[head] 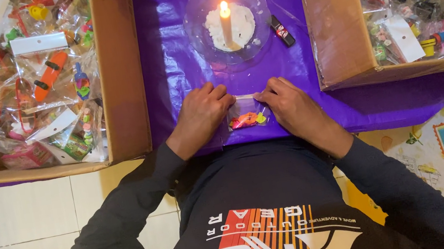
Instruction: Sealing small plastic bags containing trinkets using a candle flame as a heat source
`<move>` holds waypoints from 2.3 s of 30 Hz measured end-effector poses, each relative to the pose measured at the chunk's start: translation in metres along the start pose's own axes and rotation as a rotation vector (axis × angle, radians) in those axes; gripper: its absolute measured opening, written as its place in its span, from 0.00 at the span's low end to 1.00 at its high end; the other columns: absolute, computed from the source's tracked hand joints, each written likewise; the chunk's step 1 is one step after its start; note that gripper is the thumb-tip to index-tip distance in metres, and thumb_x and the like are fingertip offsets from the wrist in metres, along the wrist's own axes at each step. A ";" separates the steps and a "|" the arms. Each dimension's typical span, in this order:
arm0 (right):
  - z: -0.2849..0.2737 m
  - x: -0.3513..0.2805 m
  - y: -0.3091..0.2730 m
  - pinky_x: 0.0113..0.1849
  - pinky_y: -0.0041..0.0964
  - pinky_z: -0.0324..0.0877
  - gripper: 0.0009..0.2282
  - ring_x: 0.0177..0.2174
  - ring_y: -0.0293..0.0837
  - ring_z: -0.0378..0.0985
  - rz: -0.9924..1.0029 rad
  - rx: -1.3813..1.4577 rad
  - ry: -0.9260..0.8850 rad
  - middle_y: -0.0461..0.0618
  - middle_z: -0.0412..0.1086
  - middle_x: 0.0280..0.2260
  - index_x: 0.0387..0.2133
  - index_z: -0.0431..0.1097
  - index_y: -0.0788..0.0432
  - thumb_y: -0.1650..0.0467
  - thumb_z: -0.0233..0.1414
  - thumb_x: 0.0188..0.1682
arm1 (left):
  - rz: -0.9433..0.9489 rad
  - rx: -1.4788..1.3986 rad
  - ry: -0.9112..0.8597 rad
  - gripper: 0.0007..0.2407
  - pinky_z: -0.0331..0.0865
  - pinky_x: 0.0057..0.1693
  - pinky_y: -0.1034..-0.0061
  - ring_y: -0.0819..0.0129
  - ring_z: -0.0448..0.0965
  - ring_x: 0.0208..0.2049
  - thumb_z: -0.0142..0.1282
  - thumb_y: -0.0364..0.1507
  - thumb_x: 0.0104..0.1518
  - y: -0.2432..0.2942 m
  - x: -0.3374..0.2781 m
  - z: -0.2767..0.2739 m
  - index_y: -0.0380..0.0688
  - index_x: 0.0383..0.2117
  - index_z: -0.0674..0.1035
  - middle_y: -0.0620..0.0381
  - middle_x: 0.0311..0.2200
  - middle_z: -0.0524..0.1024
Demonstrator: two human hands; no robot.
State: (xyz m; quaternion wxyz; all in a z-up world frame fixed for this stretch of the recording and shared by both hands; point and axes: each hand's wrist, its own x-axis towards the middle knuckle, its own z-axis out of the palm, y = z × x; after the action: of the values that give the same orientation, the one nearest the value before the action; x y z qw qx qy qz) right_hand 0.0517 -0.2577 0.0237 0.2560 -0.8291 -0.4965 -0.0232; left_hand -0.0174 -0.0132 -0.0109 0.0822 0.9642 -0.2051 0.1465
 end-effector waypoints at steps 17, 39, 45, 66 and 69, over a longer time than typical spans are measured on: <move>-0.007 -0.009 -0.004 0.45 0.43 0.73 0.14 0.41 0.53 0.74 0.041 -0.115 -0.056 0.50 0.67 0.38 0.46 0.75 0.52 0.77 0.52 0.47 | -0.027 0.094 -0.061 0.14 0.68 0.40 0.70 0.61 0.72 0.40 0.46 0.33 0.64 0.027 -0.015 -0.022 0.59 0.55 0.72 0.63 0.37 0.70; 0.007 -0.013 -0.002 0.44 0.50 0.68 0.24 0.50 0.58 0.68 0.167 -0.223 -0.062 0.46 0.64 0.58 0.50 0.75 0.32 0.75 0.46 0.45 | -0.133 0.048 -0.091 0.14 0.70 0.41 0.68 0.59 0.71 0.46 0.51 0.34 0.61 0.030 -0.019 -0.005 0.58 0.53 0.75 0.62 0.46 0.69; 0.007 -0.012 0.002 0.45 0.50 0.68 0.23 0.48 0.57 0.70 0.165 -0.181 -0.027 0.47 0.67 0.54 0.48 0.77 0.36 0.77 0.47 0.44 | -0.119 0.050 -0.033 0.12 0.69 0.40 0.67 0.57 0.71 0.45 0.51 0.34 0.61 0.031 -0.018 -0.008 0.58 0.50 0.76 0.61 0.47 0.70; -0.010 -0.003 0.004 0.42 0.53 0.67 0.25 0.53 0.62 0.65 0.091 -0.330 -0.143 0.47 0.61 0.62 0.53 0.73 0.34 0.75 0.47 0.44 | -0.088 0.017 -0.002 0.13 0.67 0.41 0.63 0.49 0.70 0.50 0.49 0.30 0.59 0.027 -0.013 0.001 0.51 0.50 0.77 0.55 0.53 0.71; -0.007 -0.011 0.006 0.42 0.52 0.66 0.25 0.52 0.60 0.65 0.100 -0.340 -0.141 0.44 0.62 0.62 0.52 0.73 0.30 0.74 0.46 0.44 | -0.127 0.001 -0.068 0.12 0.67 0.41 0.63 0.49 0.70 0.50 0.50 0.31 0.58 0.029 -0.018 0.000 0.52 0.48 0.77 0.56 0.53 0.71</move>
State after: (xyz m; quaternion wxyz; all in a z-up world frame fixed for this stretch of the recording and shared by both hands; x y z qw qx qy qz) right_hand 0.0526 -0.2722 0.0237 0.0776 -0.8836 -0.4604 -0.0359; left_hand -0.0451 -0.0324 -0.0143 0.0836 0.9798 -0.1460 0.1081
